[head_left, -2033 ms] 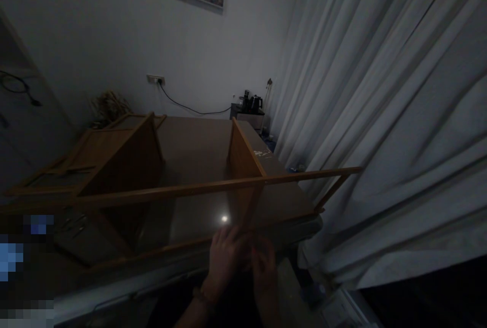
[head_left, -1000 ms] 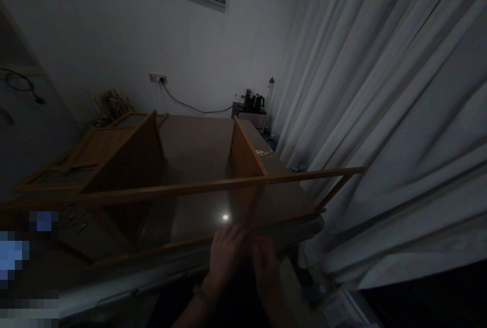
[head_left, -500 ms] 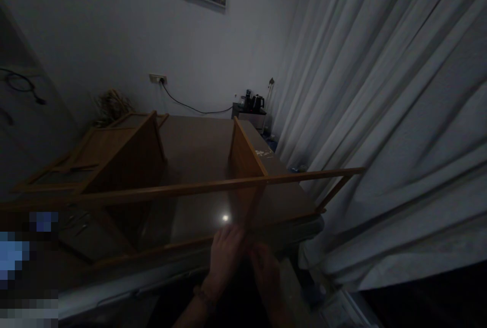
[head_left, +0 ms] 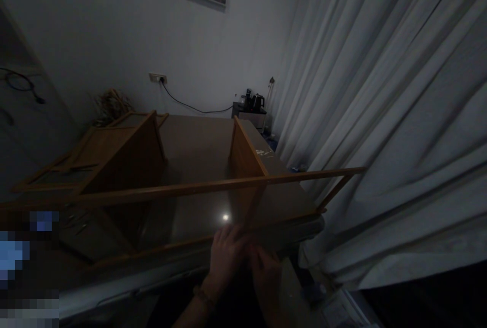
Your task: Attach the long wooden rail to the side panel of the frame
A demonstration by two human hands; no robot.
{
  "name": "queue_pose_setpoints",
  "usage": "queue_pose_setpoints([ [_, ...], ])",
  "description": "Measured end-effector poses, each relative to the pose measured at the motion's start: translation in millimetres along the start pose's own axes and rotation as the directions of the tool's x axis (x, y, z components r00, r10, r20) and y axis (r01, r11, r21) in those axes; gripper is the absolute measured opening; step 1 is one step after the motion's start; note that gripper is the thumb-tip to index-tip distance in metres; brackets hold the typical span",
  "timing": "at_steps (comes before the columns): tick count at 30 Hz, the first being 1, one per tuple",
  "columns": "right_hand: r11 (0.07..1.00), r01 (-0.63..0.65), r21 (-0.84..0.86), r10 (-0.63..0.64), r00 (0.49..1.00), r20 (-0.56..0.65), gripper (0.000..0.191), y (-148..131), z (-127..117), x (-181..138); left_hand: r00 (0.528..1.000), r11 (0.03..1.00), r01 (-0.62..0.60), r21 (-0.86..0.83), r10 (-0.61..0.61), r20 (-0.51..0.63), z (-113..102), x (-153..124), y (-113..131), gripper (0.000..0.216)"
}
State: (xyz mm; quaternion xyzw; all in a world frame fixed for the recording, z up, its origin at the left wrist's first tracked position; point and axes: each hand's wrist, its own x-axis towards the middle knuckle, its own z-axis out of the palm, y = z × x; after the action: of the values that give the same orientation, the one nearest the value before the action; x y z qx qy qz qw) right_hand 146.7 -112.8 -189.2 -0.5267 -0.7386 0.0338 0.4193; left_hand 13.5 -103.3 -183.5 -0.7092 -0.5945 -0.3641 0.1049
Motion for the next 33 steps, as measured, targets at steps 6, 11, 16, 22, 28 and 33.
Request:
queue_pose_setpoints([
  [6, 1.0, -0.027, 0.015, 0.027, 0.999, 0.034, 0.05, 5.2, -4.1, 0.2, 1.0, 1.0, 0.008, 0.019, -0.008, 0.017, 3.3, -1.2, -1.6, 0.031],
  [11, 0.991, -0.111, 0.078, 0.105, 0.991, 0.079, 0.052, 6.4, -6.3, -1.0, 0.999, 1.0, 0.017, 0.015, -0.018, 0.031, 6.3, -2.7, -2.8, 0.035],
  [16, 0.941, -0.27, 0.203, 0.247, 0.96, 0.131, 0.058, -6.0, 3.7, -4.8, 0.999, 1.0, 0.019, 0.015, -0.019, 0.027, 1.8, -1.3, -1.5, 0.033],
  [22, 0.921, -0.315, 0.231, 0.285, 0.946, 0.152, 0.067, -13.5, 6.3, -5.9, 0.999, 1.0, 0.02, 0.005, -0.02, 0.042, -2.0, 0.8, 0.8, 0.031],
  [28, 0.983, -0.166, 0.076, 0.159, 0.983, 0.09, 0.049, -7.6, -11.0, -0.5, 0.998, 1.0, 0.02, -0.015, -0.019, 0.056, -2.6, 0.9, -0.1, 0.04],
  [33, 1.0, -0.01, -0.014, 0.011, 0.997, 0.073, 0.049, -6.4, -10.6, 4.0, 0.999, 1.0, 0.001, 0.024, -0.002, 0.037, 0.3, -1.6, -1.6, 0.04],
])
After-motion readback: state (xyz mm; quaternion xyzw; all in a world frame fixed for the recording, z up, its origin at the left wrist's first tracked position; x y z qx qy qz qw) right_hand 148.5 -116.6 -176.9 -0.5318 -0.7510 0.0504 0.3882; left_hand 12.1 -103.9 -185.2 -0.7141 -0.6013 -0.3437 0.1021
